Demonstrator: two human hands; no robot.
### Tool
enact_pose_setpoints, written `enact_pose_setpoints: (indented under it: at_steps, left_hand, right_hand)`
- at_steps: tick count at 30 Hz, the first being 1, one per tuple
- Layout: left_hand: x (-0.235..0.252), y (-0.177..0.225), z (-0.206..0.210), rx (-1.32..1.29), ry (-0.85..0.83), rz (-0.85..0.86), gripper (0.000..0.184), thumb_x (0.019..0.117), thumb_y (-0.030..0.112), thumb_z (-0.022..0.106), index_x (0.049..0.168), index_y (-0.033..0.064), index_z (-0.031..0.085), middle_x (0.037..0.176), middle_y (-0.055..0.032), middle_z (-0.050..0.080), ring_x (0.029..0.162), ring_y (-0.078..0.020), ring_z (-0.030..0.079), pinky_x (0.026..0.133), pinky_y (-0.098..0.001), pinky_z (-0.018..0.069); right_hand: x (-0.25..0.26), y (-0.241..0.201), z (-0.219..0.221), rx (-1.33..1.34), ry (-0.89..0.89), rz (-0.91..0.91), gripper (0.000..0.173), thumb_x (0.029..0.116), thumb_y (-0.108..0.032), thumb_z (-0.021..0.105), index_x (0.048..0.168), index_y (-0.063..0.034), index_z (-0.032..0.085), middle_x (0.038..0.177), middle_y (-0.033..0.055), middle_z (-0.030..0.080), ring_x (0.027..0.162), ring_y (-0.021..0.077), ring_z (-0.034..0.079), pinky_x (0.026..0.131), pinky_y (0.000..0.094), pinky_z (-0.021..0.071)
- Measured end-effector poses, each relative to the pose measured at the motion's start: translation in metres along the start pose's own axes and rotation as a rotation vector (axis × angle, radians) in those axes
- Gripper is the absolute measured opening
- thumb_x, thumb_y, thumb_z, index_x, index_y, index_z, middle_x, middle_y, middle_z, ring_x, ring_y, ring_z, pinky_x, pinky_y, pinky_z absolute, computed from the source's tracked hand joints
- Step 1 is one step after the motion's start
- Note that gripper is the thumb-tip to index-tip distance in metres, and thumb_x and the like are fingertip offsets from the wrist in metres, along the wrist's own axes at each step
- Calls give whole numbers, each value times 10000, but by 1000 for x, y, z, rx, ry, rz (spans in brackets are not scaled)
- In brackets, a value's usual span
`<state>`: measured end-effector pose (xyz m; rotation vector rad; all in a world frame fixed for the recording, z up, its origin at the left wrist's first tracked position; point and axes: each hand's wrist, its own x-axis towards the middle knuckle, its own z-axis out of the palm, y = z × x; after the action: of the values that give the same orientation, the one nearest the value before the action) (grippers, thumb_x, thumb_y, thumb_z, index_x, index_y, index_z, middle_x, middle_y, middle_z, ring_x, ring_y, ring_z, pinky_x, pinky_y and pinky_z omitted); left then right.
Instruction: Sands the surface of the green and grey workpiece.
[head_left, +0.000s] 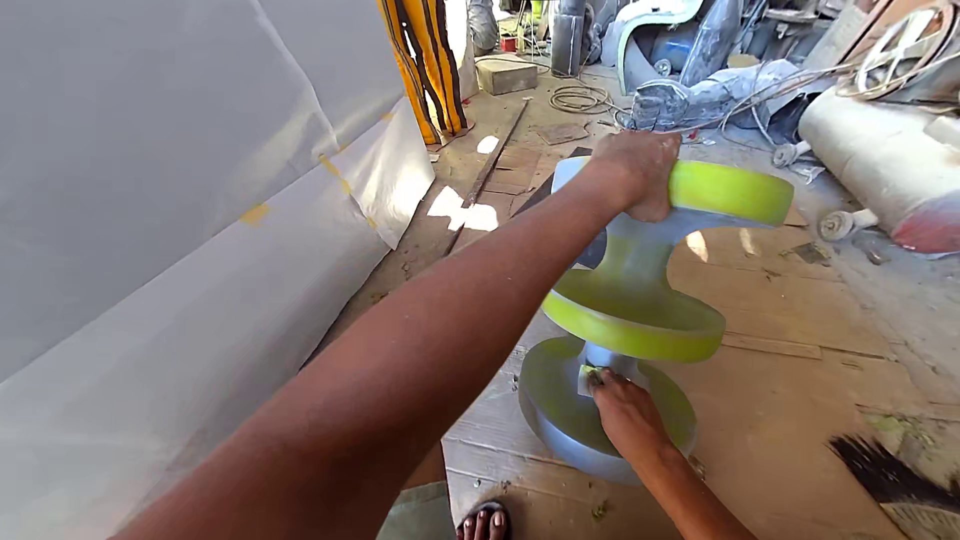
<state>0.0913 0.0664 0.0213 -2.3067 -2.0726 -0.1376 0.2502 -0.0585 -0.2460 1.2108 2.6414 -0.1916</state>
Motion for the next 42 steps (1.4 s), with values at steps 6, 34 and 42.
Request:
enact_pose_setpoints:
  at_steps: [6,34,42]
  left_hand:
    - [-4,31,3,-48,17,36,592,704,326,829,1225,117,640,1161,-159,677,1093,-384,652,763,-621,532]
    - [-59,33,22,1,131,-14,628,682,354,845,1242,163,634,1124,-111,654,974,-329,675,728,-561,538]
    - [-41,22,22,-32,144,-16,585,670,383,836,1163,133,643,1077,-149,679,1011,-384,671,739,-622,531]
  right_hand:
    - [-26,10,-13,-91,-198,35,342,979,37,470,1224,-37,697,1348,177,605,1148,356,649,880,490,570]
    - [-104,134,-14,549,508,33,284,901,-225,561,1051,-306,789,1576,-59,469,1332,127,554,997,385,552]
    - [-117,104,7,814,733,-244,305,943,-128,539,1146,-139,767,1216,12,703,1108,123,676,923,324,609]
